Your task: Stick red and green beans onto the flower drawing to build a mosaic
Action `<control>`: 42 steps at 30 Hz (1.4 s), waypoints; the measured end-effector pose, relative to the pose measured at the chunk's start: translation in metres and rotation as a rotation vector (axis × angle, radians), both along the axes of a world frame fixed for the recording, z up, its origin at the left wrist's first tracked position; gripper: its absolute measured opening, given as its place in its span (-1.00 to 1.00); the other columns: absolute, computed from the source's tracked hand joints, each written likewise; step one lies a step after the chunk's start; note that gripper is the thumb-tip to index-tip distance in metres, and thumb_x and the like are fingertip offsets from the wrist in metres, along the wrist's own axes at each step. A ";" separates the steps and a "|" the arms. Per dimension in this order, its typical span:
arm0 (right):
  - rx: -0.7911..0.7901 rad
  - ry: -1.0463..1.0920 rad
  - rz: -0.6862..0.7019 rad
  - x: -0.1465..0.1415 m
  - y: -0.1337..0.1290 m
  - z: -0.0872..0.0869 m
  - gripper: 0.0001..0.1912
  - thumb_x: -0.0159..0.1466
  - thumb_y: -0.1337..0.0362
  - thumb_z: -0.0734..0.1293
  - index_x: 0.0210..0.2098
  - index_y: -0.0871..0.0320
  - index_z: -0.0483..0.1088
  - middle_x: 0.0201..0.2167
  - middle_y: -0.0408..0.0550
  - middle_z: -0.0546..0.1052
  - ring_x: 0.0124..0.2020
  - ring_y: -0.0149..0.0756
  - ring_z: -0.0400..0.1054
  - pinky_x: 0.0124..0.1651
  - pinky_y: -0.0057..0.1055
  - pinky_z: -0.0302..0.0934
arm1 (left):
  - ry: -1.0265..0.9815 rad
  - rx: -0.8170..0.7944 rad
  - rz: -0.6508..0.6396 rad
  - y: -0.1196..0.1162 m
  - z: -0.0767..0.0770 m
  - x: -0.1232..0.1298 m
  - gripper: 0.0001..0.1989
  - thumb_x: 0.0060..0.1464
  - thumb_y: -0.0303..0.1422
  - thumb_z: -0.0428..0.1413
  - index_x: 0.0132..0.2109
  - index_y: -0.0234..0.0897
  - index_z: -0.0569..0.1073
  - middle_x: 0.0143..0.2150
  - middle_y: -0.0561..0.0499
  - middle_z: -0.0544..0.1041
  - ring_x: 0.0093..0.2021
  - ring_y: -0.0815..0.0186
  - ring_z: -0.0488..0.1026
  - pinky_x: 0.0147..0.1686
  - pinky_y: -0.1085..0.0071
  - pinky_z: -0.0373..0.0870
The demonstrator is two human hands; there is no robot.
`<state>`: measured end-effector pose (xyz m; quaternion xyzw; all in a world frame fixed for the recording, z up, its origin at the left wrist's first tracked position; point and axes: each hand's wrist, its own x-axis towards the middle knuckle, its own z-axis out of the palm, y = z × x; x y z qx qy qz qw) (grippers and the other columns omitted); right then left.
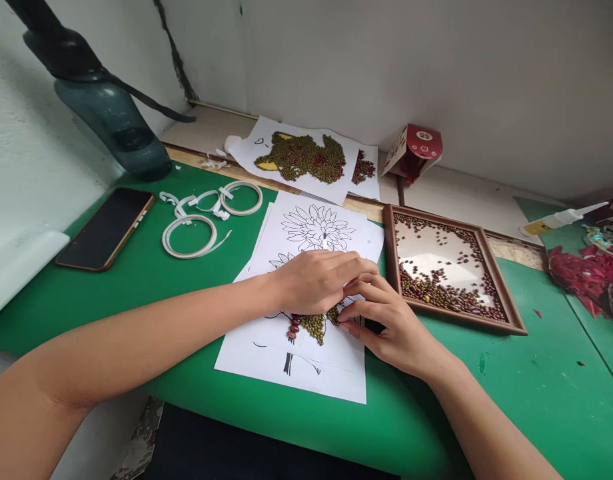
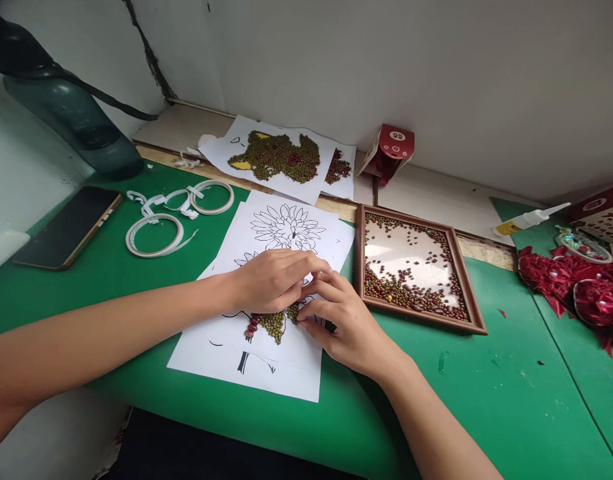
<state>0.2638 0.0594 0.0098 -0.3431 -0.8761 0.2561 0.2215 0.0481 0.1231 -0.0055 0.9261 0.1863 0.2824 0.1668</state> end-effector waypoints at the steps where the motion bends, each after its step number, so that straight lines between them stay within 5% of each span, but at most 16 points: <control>1: 0.001 0.000 0.000 0.000 0.000 0.000 -0.88 0.40 0.38 0.38 -0.19 0.02 0.53 -0.11 0.02 0.54 0.16 -0.02 0.30 0.24 0.08 0.31 | 0.000 0.004 -0.001 0.000 0.000 0.000 -0.64 0.28 -0.57 -0.06 0.17 -0.24 0.19 -0.09 -0.04 0.56 -0.18 0.30 0.53 -0.27 0.35 0.40; 23: 0.011 -0.012 0.012 0.001 -0.001 0.013 -0.80 0.36 0.38 0.35 -0.16 -0.03 0.60 -0.20 -0.01 0.56 -0.07 -0.08 0.40 0.03 -0.03 0.38 | 0.014 -0.002 -0.034 0.000 -0.002 -0.002 -0.56 0.22 -0.59 -0.03 0.21 -0.22 0.21 -0.01 -0.07 0.56 -0.10 0.25 0.53 -0.17 0.31 0.46; 29: 0.274 0.052 -0.456 0.027 0.013 0.014 -0.86 0.36 0.33 0.35 -0.22 -0.02 0.56 -0.23 0.01 0.55 -0.18 -0.07 0.43 -0.11 -0.08 0.34 | 0.031 -0.136 -0.211 0.003 0.002 -0.005 -0.44 0.22 -0.46 0.11 0.32 -0.21 0.19 0.16 -0.18 0.51 0.06 0.11 0.51 -0.05 0.19 0.47; 33: 0.290 -0.083 -0.775 0.053 0.028 0.009 -0.82 0.32 0.26 0.33 -0.12 -0.02 0.55 -0.18 0.01 0.59 -0.13 0.00 0.47 -0.05 -0.04 0.34 | 0.095 -0.121 -0.276 0.004 0.002 -0.006 -0.47 0.30 -0.34 0.17 0.34 -0.25 0.24 0.16 -0.22 0.52 0.06 0.07 0.50 0.00 0.14 0.42; 42: 0.071 -0.239 -0.963 0.076 0.039 -0.002 -0.70 0.20 0.17 0.36 -0.06 -0.02 0.54 -0.27 -0.05 0.65 -0.18 0.01 0.50 -0.13 -0.10 0.30 | 0.089 -0.027 -0.252 0.004 0.000 -0.006 -0.47 0.28 -0.24 0.23 0.30 -0.31 0.33 0.08 -0.20 0.53 -0.03 0.09 0.51 -0.10 0.17 0.41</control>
